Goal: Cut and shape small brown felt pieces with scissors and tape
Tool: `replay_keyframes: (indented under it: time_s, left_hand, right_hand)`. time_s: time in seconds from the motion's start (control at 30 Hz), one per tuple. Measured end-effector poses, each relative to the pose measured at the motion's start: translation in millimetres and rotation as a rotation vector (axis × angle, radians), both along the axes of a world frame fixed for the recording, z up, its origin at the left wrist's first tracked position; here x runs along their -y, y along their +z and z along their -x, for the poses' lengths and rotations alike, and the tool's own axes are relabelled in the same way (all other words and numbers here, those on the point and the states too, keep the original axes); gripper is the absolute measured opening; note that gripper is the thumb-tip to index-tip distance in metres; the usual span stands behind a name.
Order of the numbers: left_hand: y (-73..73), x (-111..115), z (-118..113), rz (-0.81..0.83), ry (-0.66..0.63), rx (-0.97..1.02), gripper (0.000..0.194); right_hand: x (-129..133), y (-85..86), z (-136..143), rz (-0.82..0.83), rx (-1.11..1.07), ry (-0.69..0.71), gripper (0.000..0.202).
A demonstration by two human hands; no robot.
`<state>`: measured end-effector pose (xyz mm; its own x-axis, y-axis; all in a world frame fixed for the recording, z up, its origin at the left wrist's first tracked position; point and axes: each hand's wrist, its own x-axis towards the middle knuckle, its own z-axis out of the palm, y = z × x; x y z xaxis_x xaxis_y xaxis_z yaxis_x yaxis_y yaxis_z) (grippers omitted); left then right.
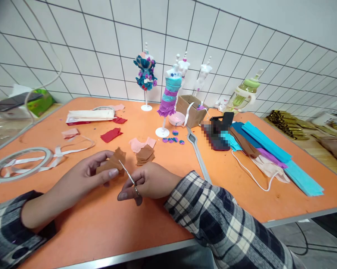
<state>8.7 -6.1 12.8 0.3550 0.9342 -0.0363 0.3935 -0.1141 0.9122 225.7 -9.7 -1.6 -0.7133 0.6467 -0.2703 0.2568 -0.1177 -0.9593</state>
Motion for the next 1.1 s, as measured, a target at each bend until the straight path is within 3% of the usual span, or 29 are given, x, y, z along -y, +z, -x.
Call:
replay_keyframes:
  time_s: [0.13,0.2,0.3,0.4,0.53,0.7,0.87,1.1]
  left_hand:
    - [-5.6,-7,2,-0.171,0.221,-0.144,0.061]
    - [-8.9,-8,4,-0.297,0.311,-0.105,0.076]
    - [-9.5,-6,6,-0.376,0.15,0.058,0.077]
    - [-4.9,0,6,-0.307,-0.041,0.139,0.07]
    - [0.8,5,4,-0.19,-0.044,0.15,0.053]
    - [3.0,3,4,-0.299,-0.008,0.183,0.052]
    - [4.5,4,4,-0.239,-0.065,0.195,0.017]
    - [0.8,-2,9,-0.196,-0.189,0.23,0.002]
  right_hand:
    - [-1,-1.5,0,0.046,-0.075,-0.017,0.055]
    - [0,-0.5,0,0.064,-0.094,-0.021,0.054]
    - [2,1.7,1,0.079,-0.109,0.002,0.053]
    - [3,3.0,1,0.088,-0.125,0.056,0.053]
    - [3,3.9,1,0.153,-0.154,0.163,0.055]
    - [5,8.6,1,0.215,-0.184,0.216,0.057]
    - [6,10.7,1,0.222,-0.193,0.275,0.057]
    - [4,12.3,-2,0.211,-0.168,0.326,0.068]
